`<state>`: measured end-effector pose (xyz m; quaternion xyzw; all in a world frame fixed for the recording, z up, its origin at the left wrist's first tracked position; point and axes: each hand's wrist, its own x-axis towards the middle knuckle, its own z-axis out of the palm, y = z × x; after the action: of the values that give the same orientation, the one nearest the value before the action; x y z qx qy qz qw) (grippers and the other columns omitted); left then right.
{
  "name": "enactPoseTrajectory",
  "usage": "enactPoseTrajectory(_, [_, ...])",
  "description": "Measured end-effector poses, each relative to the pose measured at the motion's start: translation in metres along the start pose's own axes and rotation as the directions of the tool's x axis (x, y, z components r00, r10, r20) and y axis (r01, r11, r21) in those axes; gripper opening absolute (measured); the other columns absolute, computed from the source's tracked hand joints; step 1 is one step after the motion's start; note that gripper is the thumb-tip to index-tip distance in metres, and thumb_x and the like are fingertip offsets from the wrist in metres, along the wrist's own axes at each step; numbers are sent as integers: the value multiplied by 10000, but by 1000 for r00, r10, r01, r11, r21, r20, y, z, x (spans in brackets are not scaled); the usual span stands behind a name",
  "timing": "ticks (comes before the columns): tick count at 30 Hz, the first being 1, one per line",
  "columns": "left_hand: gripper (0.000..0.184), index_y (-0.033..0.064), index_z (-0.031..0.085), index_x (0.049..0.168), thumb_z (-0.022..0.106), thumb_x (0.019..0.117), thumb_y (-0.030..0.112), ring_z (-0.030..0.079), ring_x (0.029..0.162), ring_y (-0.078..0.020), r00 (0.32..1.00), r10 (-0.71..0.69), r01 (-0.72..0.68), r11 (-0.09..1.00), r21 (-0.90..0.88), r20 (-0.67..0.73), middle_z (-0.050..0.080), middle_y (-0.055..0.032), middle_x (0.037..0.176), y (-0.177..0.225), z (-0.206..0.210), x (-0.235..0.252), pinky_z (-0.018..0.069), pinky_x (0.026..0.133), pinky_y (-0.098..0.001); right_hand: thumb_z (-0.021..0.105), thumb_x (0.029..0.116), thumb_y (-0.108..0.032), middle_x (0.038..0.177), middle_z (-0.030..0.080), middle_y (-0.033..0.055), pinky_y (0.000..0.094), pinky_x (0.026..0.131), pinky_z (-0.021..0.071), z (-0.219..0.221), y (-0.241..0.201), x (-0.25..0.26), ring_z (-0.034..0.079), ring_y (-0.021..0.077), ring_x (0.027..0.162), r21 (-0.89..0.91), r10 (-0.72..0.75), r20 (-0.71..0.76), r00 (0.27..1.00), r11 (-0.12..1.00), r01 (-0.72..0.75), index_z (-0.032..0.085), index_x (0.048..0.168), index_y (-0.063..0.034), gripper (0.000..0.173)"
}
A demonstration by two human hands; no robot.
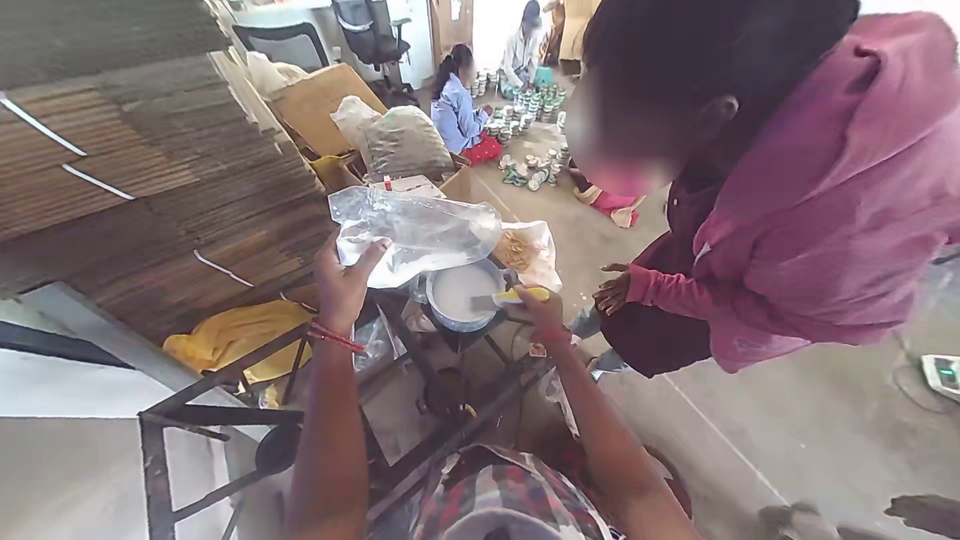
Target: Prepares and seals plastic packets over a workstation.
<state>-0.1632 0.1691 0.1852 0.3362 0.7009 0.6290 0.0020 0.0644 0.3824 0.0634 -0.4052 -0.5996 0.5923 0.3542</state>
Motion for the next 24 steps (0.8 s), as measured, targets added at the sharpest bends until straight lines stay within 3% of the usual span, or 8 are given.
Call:
enactPoseTrajectory(4, [516, 11, 557, 1345, 752, 936, 256, 679, 1063, -40, 997, 79, -79, 997, -3, 11, 692, -55, 1183, -3, -4, 3, 562, 979, -279, 712, 975, -219, 921, 741, 123, 390, 758, 639, -11, 3, 6, 732, 189, 772, -37, -30, -87, 996, 999, 27, 717, 1085, -3, 242])
enactPoseTrajectory(6, [528, 5, 552, 1355, 752, 936, 256, 676, 1067, -50, 997, 74, -74, 997, 17, 7, 687, -73, 1191, -1, -5, 3, 555, 984, -289, 703, 975, -183, 937, 736, 142, 395, 766, 634, -2, 4, 12, 729, 197, 787, -16, -29, -125, 992, 1000, 27, 715, 1089, 17, 231])
enactPoseTrajectory(11, [490, 7, 573, 1313, 759, 925, 243, 675, 1028, -18, 999, 48, -48, 999, 6, -11, 692, -37, 1143, 5, -3, 5, 564, 954, -266, 708, 975, -115, 910, 740, 136, 333, 735, 640, 6, -3, 3, 731, 164, 748, 25, 34, -22, 999, 999, -33, 703, 1078, 46, 191])
enactPoseTrajectory(17, [492, 45, 576, 1331, 778, 913, 209, 679, 1052, -29, 997, 74, -75, 997, -32, -35, 691, -21, 1178, -3, -5, -1, 564, 958, -261, 692, 993, -170, 934, 735, 156, 376, 757, 635, -4, 5, 9, 730, 196, 768, 27, 48, -126, 991, 999, -45, 693, 1113, 37, 240])
enactPoseTrajectory(20, [578, 58, 526, 1409, 771, 919, 241, 668, 1093, -65, 999, 38, -38, 999, -38, -13, 665, -55, 1250, -7, -4, -3, 558, 975, -299, 687, 996, -157, 927, 735, 147, 350, 743, 636, 6, 11, 8, 728, 178, 755, 45, 38, -72, 997, 998, -35, 691, 1113, 46, 234])
enactPoseTrajectory(24, [510, 56, 555, 1374, 759, 931, 208, 682, 1055, -54, 999, 41, -41, 998, -40, -3, 682, -47, 1209, -5, -4, -2, 570, 954, -289, 723, 963, -122, 901, 745, 129, 350, 724, 650, -3, 1, 0, 739, 172, 746, 13, 27, -19, 999, 1000, -26, 705, 1072, 39, 195])
